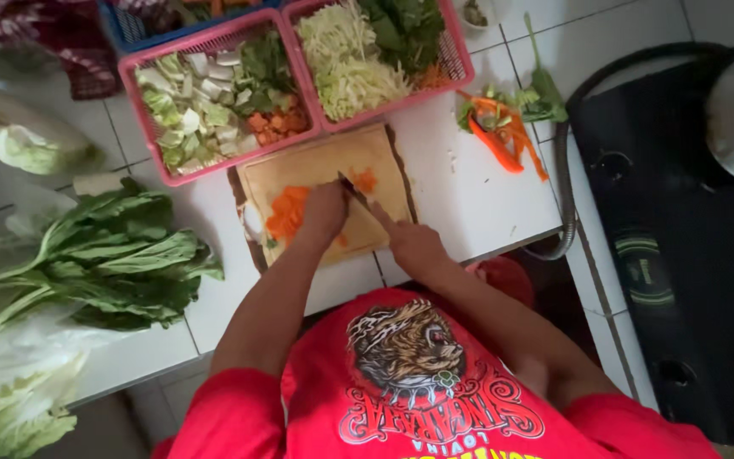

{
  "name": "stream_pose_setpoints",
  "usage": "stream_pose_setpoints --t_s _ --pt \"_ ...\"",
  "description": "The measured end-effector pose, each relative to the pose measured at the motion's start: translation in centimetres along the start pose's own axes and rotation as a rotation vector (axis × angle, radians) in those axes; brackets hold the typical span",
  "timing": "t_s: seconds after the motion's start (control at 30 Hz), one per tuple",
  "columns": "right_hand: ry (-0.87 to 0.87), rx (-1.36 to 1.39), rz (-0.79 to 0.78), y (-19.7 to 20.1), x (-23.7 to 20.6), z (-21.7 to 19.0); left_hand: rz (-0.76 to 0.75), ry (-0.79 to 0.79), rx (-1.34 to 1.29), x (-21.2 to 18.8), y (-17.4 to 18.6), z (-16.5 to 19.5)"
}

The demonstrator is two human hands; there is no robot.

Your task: The person slices carrots into thin rounds and then dices them into small pieces on a wooden cutting board using a cleaver. The diced carrots accumulate on the board as the person continues cutting.

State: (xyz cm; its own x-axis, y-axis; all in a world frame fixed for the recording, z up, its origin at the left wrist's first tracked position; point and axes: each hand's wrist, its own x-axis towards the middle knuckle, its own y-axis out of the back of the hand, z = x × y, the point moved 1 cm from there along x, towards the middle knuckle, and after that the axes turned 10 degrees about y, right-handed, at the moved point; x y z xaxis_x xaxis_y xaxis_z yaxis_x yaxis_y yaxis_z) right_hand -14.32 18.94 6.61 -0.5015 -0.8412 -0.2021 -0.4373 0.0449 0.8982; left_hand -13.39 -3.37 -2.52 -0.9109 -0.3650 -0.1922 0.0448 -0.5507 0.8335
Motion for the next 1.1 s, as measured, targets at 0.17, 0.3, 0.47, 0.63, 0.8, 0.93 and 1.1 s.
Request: stream_pose_setpoints --t_s 0.17,0.3,0.47,0.63,0.8,0.93,1.1 --pt "0.079 0.024 0.118 -0.2 0.1 0.3 0.087 -0.076 -0.105 0.0 0.4 0.2" --pt "0.025 0.012 0.015 -0.5 0.1 0.4 0.008 0.008 -0.035 0.0 0.2 0.1" --pt "-0.012 0.004 -0.004 -0.3 0.5 -0.1 0.049 -0.046 -0.021 0.3 0.2 -0.2" --pt "-0.020 0.096 0.003 0.8 0.6 0.0 0.016 0.035 -0.041 0.0 0.3 0.0" --pt "-0.064 0.149 0.025 0.4 -0.8 -0.1 0.238 0.188 -0.204 -0.7 3.3 -2.1" --pt "-0.056 0.185 -0.022 -0.5 -1.2 0.4 0.368 0.131 -0.248 -1.0 5.8 -4.7" --pt "-0.042 0.213 0.061 -0.7 -0.7 1.5 0.122 0.043 -0.023 -1.7 4.1 -4.2"
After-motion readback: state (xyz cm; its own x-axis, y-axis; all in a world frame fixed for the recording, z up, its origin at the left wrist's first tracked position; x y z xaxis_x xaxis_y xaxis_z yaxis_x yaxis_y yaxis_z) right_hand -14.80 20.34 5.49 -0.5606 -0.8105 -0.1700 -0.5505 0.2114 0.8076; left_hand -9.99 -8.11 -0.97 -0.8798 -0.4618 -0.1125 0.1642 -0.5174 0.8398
